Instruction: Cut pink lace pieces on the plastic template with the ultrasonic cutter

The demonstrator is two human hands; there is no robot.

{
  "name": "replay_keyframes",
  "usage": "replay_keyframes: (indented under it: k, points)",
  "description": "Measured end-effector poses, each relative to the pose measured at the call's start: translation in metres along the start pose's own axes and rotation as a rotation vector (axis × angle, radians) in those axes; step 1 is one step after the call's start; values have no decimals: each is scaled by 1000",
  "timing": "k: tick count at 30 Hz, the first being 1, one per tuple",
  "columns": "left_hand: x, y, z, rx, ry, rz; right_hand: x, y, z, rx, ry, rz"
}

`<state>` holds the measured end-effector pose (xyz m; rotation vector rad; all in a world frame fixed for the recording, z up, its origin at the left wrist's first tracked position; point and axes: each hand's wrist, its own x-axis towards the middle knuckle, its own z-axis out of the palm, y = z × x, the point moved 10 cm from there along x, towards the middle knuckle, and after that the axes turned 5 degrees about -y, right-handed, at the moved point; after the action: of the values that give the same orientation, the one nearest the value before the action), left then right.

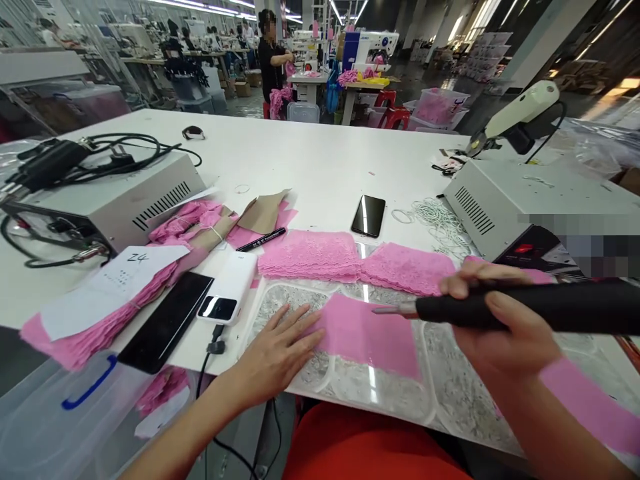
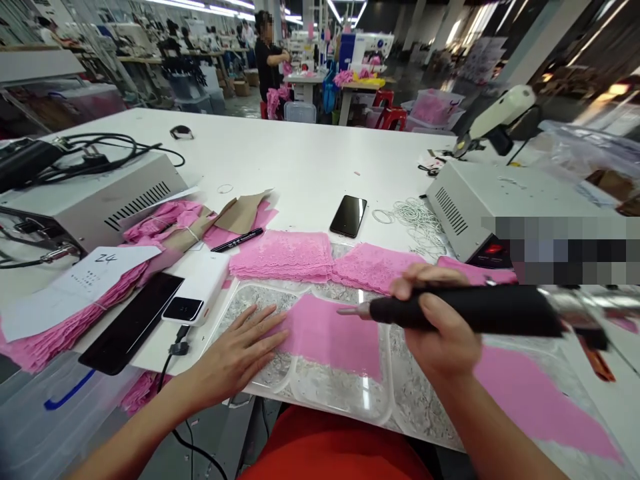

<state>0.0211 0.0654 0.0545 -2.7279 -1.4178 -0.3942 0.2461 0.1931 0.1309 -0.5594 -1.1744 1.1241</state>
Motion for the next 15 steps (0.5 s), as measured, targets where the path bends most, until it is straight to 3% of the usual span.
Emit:
replay_keyframes:
  k: [7,15]
  points:
    - [-5,0,-2,30,71,5,12,35,54,78,-113,-32]
    - [-5,2,-6,-4,93,-9,10,48,60,34,-129,-29]
